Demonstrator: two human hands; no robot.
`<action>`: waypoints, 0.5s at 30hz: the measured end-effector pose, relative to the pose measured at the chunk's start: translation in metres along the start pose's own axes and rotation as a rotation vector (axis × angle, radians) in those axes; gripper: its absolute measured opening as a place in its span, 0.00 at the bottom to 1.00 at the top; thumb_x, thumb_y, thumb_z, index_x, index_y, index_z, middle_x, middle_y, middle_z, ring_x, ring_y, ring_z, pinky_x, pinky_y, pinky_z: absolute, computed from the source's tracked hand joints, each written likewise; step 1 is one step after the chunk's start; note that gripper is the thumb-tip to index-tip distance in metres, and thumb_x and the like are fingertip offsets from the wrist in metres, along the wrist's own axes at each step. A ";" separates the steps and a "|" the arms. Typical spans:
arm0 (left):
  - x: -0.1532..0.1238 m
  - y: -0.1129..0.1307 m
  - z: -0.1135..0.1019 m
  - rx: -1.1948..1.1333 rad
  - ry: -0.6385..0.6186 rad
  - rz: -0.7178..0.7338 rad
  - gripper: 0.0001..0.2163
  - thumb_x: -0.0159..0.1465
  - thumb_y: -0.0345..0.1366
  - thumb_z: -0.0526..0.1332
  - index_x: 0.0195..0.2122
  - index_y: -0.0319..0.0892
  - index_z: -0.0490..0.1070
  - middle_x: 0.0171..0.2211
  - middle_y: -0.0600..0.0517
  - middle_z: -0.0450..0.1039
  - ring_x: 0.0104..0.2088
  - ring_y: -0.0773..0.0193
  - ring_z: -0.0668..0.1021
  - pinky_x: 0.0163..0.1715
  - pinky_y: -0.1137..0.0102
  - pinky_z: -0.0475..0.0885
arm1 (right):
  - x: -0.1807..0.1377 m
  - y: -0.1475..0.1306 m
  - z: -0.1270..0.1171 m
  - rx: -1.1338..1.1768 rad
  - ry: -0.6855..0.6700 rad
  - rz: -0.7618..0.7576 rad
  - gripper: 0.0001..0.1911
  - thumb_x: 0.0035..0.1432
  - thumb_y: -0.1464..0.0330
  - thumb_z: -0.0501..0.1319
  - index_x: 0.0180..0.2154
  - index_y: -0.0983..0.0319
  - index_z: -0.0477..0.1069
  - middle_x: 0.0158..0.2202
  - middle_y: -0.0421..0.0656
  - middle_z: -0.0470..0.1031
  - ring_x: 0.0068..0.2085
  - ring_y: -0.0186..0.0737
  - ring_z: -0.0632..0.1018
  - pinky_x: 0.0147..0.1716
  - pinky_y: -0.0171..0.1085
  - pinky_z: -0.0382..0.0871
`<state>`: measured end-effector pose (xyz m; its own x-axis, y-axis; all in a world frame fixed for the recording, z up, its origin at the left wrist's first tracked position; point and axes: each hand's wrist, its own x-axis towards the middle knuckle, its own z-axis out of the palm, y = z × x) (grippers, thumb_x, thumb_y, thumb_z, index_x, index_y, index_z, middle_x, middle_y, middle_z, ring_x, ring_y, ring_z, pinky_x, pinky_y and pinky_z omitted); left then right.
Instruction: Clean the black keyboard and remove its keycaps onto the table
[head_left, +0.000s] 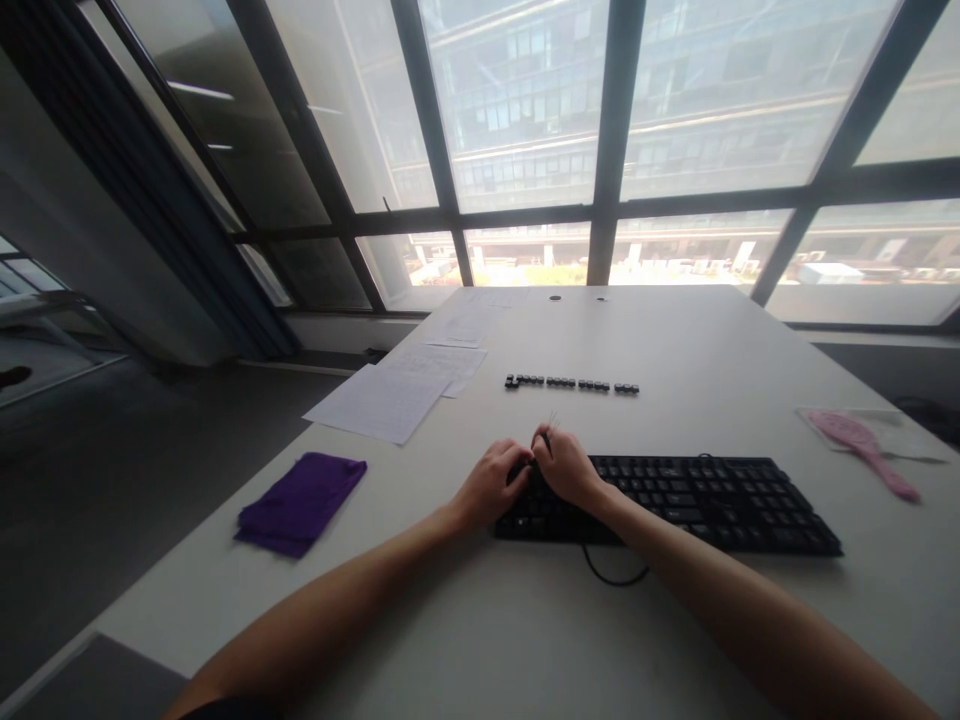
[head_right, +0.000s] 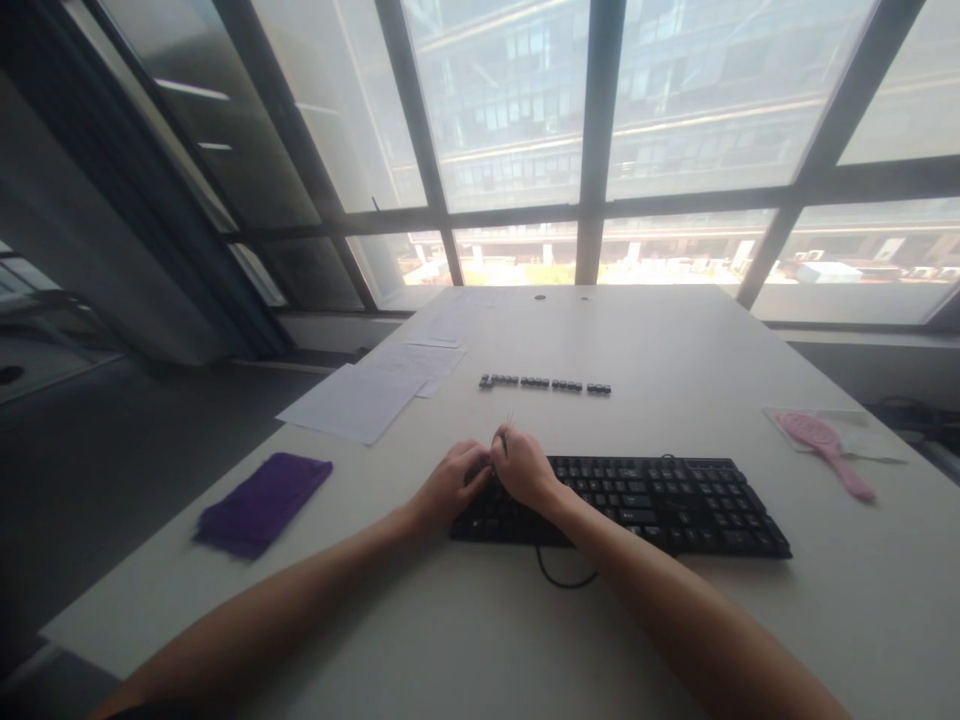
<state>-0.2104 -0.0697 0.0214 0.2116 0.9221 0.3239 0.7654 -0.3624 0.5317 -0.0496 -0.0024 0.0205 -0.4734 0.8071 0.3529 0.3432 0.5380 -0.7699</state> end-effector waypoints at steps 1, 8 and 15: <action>0.000 0.000 -0.001 -0.004 -0.005 0.007 0.07 0.66 0.36 0.58 0.42 0.48 0.73 0.42 0.48 0.73 0.47 0.56 0.73 0.51 0.62 0.68 | 0.000 0.000 0.000 0.013 0.008 0.010 0.11 0.63 0.70 0.50 0.29 0.60 0.66 0.25 0.42 0.72 0.29 0.39 0.73 0.34 0.35 0.62; 0.000 0.000 -0.001 0.004 -0.023 0.003 0.08 0.66 0.42 0.60 0.43 0.47 0.73 0.43 0.48 0.73 0.47 0.55 0.72 0.50 0.62 0.68 | 0.010 0.008 -0.002 0.214 0.031 0.134 0.09 0.57 0.71 0.50 0.27 0.60 0.65 0.19 0.38 0.68 0.24 0.38 0.71 0.29 0.34 0.62; -0.002 -0.003 0.003 -0.037 0.020 -0.037 0.15 0.65 0.42 0.62 0.52 0.44 0.71 0.43 0.48 0.75 0.46 0.55 0.73 0.50 0.61 0.68 | 0.013 0.010 -0.001 0.314 0.137 0.174 0.09 0.56 0.69 0.49 0.26 0.59 0.64 0.16 0.37 0.66 0.21 0.36 0.69 0.25 0.34 0.60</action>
<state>-0.2112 -0.0705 0.0172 0.1705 0.9323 0.3188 0.7497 -0.3327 0.5720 -0.0513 0.0142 0.0182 -0.3099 0.9163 0.2536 0.1339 0.3062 -0.9425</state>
